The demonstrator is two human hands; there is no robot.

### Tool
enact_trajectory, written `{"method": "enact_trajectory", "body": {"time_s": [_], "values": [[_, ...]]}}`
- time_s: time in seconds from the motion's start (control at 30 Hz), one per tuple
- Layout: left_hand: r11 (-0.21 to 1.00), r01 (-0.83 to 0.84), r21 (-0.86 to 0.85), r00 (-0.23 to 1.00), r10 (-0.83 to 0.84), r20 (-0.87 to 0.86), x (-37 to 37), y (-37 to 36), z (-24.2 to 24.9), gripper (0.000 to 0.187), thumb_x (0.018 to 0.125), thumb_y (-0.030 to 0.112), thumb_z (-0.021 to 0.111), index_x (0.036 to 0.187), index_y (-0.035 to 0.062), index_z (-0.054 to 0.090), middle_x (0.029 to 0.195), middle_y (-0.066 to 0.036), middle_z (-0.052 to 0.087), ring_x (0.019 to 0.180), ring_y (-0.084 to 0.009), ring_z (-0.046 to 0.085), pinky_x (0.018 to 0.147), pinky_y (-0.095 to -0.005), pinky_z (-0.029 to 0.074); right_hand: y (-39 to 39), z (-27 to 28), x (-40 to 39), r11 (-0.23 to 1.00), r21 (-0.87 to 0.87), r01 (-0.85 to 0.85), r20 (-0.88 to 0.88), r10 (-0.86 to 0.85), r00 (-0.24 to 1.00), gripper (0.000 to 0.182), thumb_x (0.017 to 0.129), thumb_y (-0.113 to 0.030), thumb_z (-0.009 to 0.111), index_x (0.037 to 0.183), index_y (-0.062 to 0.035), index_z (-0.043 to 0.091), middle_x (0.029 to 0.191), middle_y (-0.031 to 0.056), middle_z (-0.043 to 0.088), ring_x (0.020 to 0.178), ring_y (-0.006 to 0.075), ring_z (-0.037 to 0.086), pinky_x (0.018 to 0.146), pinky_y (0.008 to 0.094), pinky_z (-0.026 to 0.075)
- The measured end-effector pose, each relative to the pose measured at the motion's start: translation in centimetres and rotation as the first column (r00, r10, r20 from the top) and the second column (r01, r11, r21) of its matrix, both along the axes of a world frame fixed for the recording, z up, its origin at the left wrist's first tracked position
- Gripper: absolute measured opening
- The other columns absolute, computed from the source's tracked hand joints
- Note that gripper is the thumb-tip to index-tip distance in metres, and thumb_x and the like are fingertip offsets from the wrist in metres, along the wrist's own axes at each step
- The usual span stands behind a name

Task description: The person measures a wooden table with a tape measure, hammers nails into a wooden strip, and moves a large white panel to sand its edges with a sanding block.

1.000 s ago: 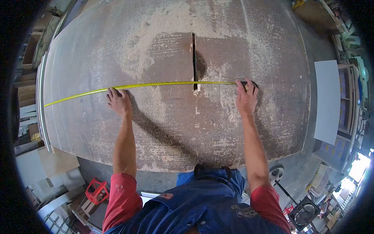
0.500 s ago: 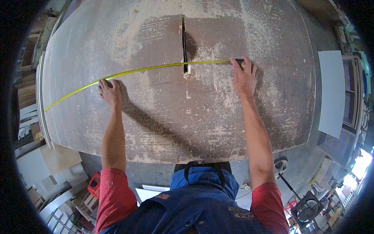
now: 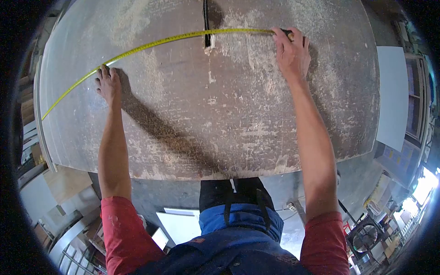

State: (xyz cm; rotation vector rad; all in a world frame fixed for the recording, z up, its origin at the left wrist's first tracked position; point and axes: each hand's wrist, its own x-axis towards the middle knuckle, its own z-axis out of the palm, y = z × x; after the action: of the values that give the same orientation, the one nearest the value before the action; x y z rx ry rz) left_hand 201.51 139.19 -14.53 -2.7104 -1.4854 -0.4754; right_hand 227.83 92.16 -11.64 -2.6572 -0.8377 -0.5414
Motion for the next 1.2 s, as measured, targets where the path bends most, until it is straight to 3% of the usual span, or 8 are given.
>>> {"method": "enact_trajectory", "body": {"time_s": [0.07,0.17,0.4,0.5,1.2], "values": [[1.0,0.025,0.013,0.995,-0.026,0.096,-0.1,0.2,-0.4,0.062,0.095,0.047,0.039,0.149,0.0156,0.038,0.157,-0.01,0.031,0.142,-0.0443,0.027,0.113,-0.0611,0.019,0.0,-0.2,0.2,1.0,0.007,-0.026,0.061,0.026,0.998,0.024,0.097,-0.029,0.059,0.119,-0.0321,0.066,0.123,0.0052,0.053,0.102,0.0306,0.055,0.071,0.042,0.057],[0.999,0.04,-0.007,0.998,-0.039,0.047,0.0,0.2,0.0,0.06,0.095,0.044,0.038,0.148,0.0165,0.038,0.157,-0.009,0.031,0.142,-0.0439,0.027,0.113,-0.0607,0.018,-0.5,-1.5,1.0,0.999,-0.007,-0.033,0.131,0.034,0.991,0.024,0.096,-0.031,0.059,0.119,-0.0332,0.065,0.122,0.0047,0.054,0.101,0.0299,0.056,0.071,0.0418,0.057],[0.991,0.132,0.012,0.991,-0.132,0.028,0.3,0.5,0.3,0.057,0.094,0.037,0.037,0.147,0.0194,0.041,0.157,-0.009,0.032,0.143,-0.041,0.028,0.115,-0.058,0.018,-0.3,-1.2,0.6,1.0,-0.021,-0.005,0.129,0.008,0.992,0.024,0.096,-0.032,0.058,0.119,-0.0358,0.064,0.122,0.0032,0.054,0.102,0.0297,0.056,0.074,0.0428,0.056],[0.993,0.12,0.008,0.988,-0.12,0.098,0.4,0.3,0.1,0.056,0.094,0.036,0.037,0.147,0.0193,0.043,0.156,-0.01,0.034,0.143,-0.0391,0.029,0.115,-0.0574,0.019,-0.1,-1.1,0.5,1.0,-0.003,-0.009,0.11,0.009,0.994,0.024,0.097,-0.031,0.058,0.12,-0.0355,0.064,0.122,0.0031,0.054,0.102,0.0298,0.057,0.075,0.0432,0.056],[0.995,0.094,0.028,0.993,-0.096,0.073,0.9,-0.9,1.0,0.054,0.093,0.036,0.038,0.143,0.0177,0.048,0.154,-0.011,0.037,0.141,-0.0388,0.032,0.114,-0.0568,0.022,-0.4,-0.9,0.6,0.999,0.012,-0.03,0.092,0.028,0.995,0.025,0.097,-0.035,0.058,0.121,-0.0343,0.064,0.128,0.0024,0.05,0.106,0.0305,0.055,0.076,0.0439,0.056]]}}
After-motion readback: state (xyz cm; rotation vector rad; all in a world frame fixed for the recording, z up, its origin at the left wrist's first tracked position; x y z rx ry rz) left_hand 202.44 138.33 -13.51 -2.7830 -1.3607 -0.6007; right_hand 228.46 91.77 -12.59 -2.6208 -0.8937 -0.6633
